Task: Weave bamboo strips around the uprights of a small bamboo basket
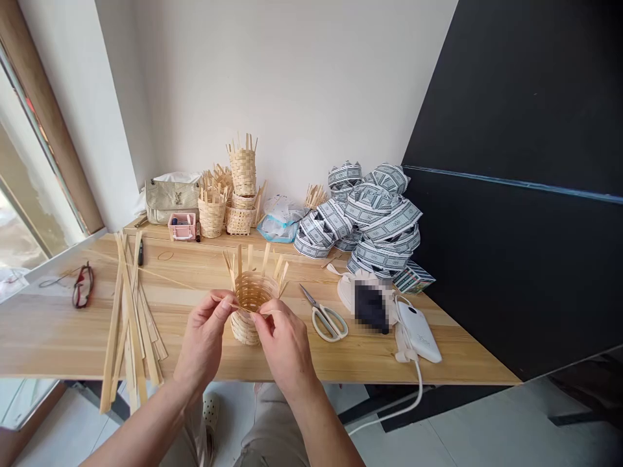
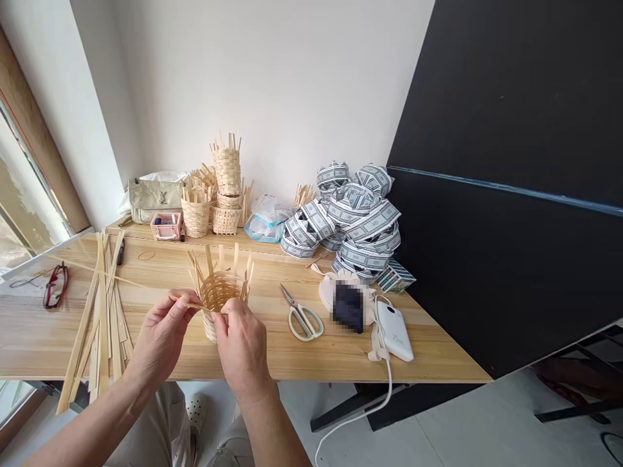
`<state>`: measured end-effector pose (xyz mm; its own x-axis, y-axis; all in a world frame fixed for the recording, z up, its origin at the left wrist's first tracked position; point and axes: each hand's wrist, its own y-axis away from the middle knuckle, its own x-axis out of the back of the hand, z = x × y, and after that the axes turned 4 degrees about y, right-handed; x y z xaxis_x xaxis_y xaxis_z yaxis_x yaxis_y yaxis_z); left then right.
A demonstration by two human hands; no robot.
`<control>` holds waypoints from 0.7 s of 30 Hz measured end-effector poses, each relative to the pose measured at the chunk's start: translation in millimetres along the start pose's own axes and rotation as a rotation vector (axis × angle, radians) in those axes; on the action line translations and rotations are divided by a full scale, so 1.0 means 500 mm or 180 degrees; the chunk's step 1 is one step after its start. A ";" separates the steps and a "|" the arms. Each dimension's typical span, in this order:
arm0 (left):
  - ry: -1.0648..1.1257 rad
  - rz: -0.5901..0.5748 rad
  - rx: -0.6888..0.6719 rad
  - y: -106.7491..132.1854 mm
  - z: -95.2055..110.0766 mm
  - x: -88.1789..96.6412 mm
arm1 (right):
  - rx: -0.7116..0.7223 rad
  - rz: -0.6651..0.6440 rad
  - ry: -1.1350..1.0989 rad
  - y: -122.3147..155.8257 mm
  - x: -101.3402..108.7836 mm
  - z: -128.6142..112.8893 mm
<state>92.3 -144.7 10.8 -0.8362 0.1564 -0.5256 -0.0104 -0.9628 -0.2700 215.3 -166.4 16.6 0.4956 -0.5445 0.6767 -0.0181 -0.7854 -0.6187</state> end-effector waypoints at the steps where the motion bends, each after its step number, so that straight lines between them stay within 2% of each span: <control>1: -0.0025 0.0022 0.0009 -0.006 -0.002 0.003 | -0.0006 -0.0013 0.0017 -0.001 -0.002 0.001; 4: 0.0004 0.0245 0.0089 -0.018 -0.014 0.012 | -0.0005 0.0018 0.0022 -0.003 -0.006 0.005; 9: 0.0160 0.0680 0.0492 -0.024 -0.039 0.018 | 0.0026 0.0064 -0.0111 0.000 -0.009 0.014; 12: 0.0146 0.0785 0.0467 -0.022 -0.044 0.018 | 0.0009 0.0094 -0.0308 0.005 -0.010 0.021; 14: 0.0150 0.0736 0.0465 -0.022 -0.046 0.018 | -0.0058 0.0122 -0.0515 0.009 -0.013 0.025; 18: 0.0291 0.0282 0.0567 -0.030 -0.051 0.021 | -0.0202 0.0108 -0.1149 0.019 -0.025 0.035; 21: 0.0287 0.0274 0.0546 -0.035 -0.056 0.026 | -0.0224 0.0435 -0.1566 0.027 -0.033 0.038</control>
<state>97.2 -119.5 -13.9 -0.7858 0.0837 -0.6129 -0.0407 -0.9957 -0.0838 223.5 -162.5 -10.7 0.8341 -0.4540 0.3132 -0.1614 -0.7439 -0.6486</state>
